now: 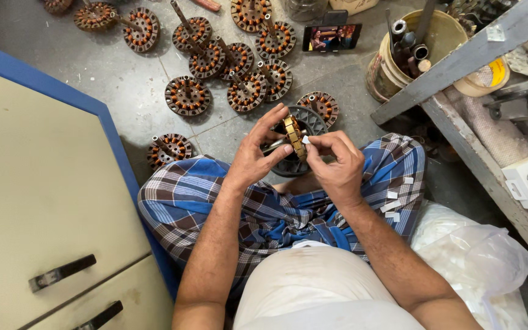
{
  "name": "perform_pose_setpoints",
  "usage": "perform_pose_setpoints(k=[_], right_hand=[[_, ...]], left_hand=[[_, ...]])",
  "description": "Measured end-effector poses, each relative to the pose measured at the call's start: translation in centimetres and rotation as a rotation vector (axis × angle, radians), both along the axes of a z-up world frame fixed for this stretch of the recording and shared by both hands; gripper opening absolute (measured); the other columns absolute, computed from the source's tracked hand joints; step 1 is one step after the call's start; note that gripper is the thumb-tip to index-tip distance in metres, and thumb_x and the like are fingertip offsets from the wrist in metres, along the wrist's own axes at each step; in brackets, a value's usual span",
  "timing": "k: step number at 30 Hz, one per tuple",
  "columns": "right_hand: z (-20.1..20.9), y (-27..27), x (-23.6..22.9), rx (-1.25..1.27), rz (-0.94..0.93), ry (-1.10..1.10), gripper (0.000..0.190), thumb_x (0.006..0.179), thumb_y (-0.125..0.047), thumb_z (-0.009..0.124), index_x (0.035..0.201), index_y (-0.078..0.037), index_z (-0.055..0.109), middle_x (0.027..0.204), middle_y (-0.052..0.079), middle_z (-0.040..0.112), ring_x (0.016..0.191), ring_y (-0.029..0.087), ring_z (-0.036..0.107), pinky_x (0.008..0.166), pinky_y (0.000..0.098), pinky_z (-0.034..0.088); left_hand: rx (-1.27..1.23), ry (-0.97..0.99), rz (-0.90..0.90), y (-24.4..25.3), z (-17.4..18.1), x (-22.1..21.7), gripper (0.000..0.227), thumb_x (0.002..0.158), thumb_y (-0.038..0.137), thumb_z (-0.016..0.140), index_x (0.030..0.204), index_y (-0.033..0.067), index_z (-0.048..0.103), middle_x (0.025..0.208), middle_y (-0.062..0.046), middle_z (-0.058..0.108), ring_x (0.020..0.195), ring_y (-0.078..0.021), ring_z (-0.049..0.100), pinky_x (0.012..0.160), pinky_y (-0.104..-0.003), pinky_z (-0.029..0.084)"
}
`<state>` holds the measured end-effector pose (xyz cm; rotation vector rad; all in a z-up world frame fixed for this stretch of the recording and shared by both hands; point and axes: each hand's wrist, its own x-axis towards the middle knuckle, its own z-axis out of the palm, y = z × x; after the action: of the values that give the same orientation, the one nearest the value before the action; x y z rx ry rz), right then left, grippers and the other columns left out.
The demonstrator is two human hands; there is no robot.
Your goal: The person sits on the floor and inserts small white insulating pieces into the slots of a motor stator. They use a green-handled screwdriver to press the pieces into place. Several similar stators are visible on the floor.
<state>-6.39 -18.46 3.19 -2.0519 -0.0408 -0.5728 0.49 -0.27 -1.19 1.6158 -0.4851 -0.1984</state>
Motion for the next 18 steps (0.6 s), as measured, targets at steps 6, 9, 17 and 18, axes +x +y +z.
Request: perform_pose_setpoints(k=[6,9,17,18], right_hand=[[-0.04,0.47,-0.04,-0.114,-0.012,-0.062,0.014,0.091,0.004,0.076,0.103,0.001,0.070,0.097,0.009,0.069,0.083,0.017,0.074,0.069,0.0272,0.061],[-0.16,0.45,0.08,-0.150,-0.013,-0.078,0.014,0.091,0.003,0.076,0.103,0.000,0.070,0.097,0.010,0.068,0.082,0.017,0.073,0.069,0.0274,0.061],[-0.31,0.31,0.19,-0.187,-0.005,-0.075,0.017,0.089,0.003,0.077,0.104,0.000,0.070,0.096,0.010,0.067,0.082,0.018,0.072,0.068,0.0288,0.060],[-0.28,0.25,0.18,-0.197,-0.004,-0.072,0.017,0.089,0.004,0.077,0.104,-0.001,0.071,0.096,0.010,0.067,0.082,0.018,0.072,0.068,0.0291,0.059]], left_hand=[[-0.009,0.093,0.053,-0.56,-0.21,0.06,0.073,0.080,0.022,0.088,0.146,0.0239,0.058,0.160,-0.004,0.051,0.108,-0.0198,0.074,0.096,-0.039,0.064],[-0.019,0.076,0.050,-0.41,-0.25,0.12,0.072,0.080,0.024,0.088,0.146,0.0244,0.058,0.160,-0.004,0.052,0.109,-0.0199,0.075,0.095,-0.040,0.064],[-0.042,0.072,0.048,-0.40,-0.30,0.26,0.072,0.080,0.021,0.089,0.145,0.0224,0.059,0.160,-0.005,0.052,0.109,-0.0200,0.075,0.095,-0.039,0.064],[-0.047,0.072,0.048,-0.41,-0.31,0.26,0.072,0.079,0.021,0.089,0.145,0.0221,0.059,0.160,-0.005,0.052,0.109,-0.0201,0.075,0.095,-0.039,0.064]])
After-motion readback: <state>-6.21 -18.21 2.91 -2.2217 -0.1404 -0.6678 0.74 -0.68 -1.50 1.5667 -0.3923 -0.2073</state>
